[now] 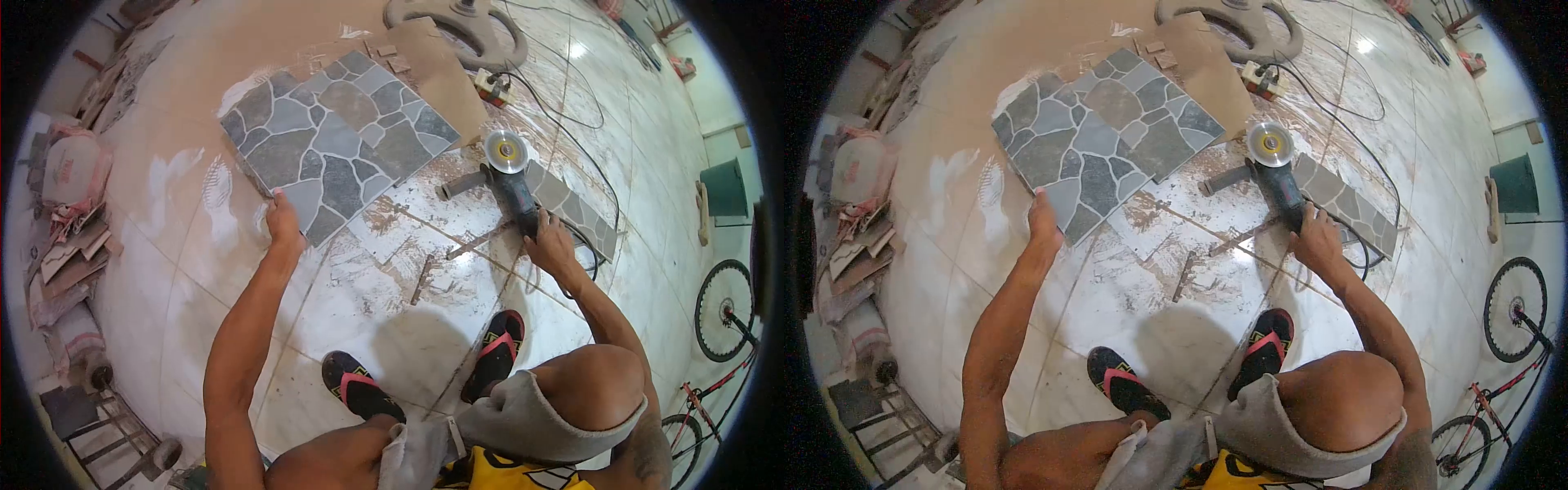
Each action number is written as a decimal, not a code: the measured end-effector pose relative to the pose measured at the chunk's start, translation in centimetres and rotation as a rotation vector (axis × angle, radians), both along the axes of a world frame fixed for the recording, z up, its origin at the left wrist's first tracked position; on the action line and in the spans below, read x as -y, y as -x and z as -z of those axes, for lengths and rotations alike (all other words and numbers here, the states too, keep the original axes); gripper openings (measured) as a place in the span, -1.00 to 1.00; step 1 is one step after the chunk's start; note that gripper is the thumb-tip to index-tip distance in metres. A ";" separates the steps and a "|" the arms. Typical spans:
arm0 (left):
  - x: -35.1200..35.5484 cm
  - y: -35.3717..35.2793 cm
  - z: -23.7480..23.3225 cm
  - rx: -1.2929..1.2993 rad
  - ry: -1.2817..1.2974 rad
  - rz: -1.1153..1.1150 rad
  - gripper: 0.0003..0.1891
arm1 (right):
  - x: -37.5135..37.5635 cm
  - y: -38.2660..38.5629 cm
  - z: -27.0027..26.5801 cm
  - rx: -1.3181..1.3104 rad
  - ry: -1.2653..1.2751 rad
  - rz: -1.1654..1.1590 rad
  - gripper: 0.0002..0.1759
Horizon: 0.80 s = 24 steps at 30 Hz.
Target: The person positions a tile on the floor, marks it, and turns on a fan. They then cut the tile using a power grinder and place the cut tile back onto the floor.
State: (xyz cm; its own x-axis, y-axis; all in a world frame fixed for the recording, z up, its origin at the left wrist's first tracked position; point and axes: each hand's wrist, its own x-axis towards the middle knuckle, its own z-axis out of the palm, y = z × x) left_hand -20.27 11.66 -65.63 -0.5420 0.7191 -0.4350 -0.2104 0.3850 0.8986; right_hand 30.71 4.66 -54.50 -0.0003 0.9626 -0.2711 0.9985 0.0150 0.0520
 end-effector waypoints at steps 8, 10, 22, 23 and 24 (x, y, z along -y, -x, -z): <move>0.7 2.4 -6.0 -0.215 0.117 -0.070 -0.42 | -0.5 1.0 -1.4 -0.008 0.128 -0.019 -0.32; 0.7 4.2 -6.4 -0.170 0.145 -0.031 -0.43 | -0.2 1.3 -1.0 -0.022 0.043 -0.095 -0.34; -2.2 12.9 -11.0 -0.092 0.188 0.213 -0.50 | -0.2 10.8 -13.8 -0.352 0.131 -0.679 -0.42; -2.5 13.0 -11.9 -0.124 0.216 0.222 -0.50 | -0.2 11.9 -14.9 -0.380 0.188 -0.744 -0.42; -2.9 13.3 -12.2 -0.155 0.245 0.231 -0.50 | -0.1 12.9 -16.0 -0.407 0.247 -0.810 -0.43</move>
State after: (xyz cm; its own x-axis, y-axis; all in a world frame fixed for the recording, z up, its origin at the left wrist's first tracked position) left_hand -33.61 14.56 -53.41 -0.4503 0.7147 -0.5352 0.0387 0.6145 0.7880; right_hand 17.79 4.73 -38.54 -0.7845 0.5434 -0.2990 0.6200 0.6771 -0.3963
